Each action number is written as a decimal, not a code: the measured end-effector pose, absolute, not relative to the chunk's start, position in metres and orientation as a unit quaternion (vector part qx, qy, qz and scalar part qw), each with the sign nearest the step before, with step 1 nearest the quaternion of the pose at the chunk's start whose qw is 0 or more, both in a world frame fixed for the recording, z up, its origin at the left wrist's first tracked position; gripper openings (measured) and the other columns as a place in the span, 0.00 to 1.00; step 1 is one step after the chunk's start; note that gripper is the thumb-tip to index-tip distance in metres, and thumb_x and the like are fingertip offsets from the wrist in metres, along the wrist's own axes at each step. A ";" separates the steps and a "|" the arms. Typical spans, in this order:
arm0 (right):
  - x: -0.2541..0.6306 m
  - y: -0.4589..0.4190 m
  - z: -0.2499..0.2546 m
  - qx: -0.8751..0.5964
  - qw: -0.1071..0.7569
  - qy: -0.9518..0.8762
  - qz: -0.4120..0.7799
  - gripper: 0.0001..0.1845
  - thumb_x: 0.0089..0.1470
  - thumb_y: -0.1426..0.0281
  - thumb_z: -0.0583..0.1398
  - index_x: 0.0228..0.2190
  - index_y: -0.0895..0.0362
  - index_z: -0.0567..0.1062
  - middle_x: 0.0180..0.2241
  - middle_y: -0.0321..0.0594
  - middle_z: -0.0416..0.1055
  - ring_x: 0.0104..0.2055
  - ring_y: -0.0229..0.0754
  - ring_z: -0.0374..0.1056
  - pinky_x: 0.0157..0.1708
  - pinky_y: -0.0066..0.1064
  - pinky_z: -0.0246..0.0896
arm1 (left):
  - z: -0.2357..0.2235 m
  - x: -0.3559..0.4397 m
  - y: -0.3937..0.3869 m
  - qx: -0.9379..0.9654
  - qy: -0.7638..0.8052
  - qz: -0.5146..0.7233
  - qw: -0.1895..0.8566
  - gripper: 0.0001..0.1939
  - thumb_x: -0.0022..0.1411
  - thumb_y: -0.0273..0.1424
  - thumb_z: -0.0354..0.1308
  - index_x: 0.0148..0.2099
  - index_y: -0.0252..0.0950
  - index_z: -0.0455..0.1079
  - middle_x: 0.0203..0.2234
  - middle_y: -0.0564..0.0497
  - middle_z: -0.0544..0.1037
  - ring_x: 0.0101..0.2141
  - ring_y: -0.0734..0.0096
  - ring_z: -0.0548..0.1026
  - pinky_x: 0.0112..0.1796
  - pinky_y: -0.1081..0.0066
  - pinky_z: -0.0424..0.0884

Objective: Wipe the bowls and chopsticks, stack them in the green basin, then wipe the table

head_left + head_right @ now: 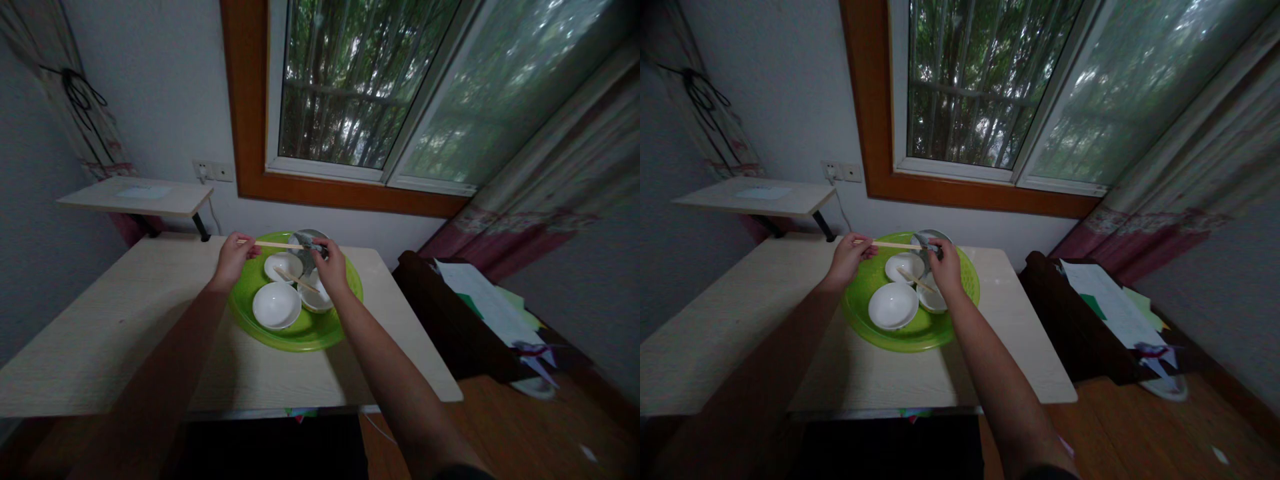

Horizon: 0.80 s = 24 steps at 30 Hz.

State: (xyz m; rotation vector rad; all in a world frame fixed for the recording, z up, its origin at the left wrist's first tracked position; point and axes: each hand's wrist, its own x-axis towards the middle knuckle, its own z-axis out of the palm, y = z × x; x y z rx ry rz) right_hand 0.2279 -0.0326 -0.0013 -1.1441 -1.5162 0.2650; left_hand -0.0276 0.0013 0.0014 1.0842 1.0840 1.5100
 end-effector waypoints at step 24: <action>0.232 -0.022 -0.019 -0.566 0.439 -0.688 0.114 0.15 0.57 0.67 0.64 0.46 0.56 0.81 0.45 0.47 0.79 0.46 0.49 0.74 0.51 0.40 0.68 | -0.003 -0.029 0.002 0.483 0.429 0.595 0.478 0.10 0.58 0.32 0.65 0.38 0.37 0.66 0.25 0.52 0.79 0.26 0.70 0.78 0.31 0.71 0.71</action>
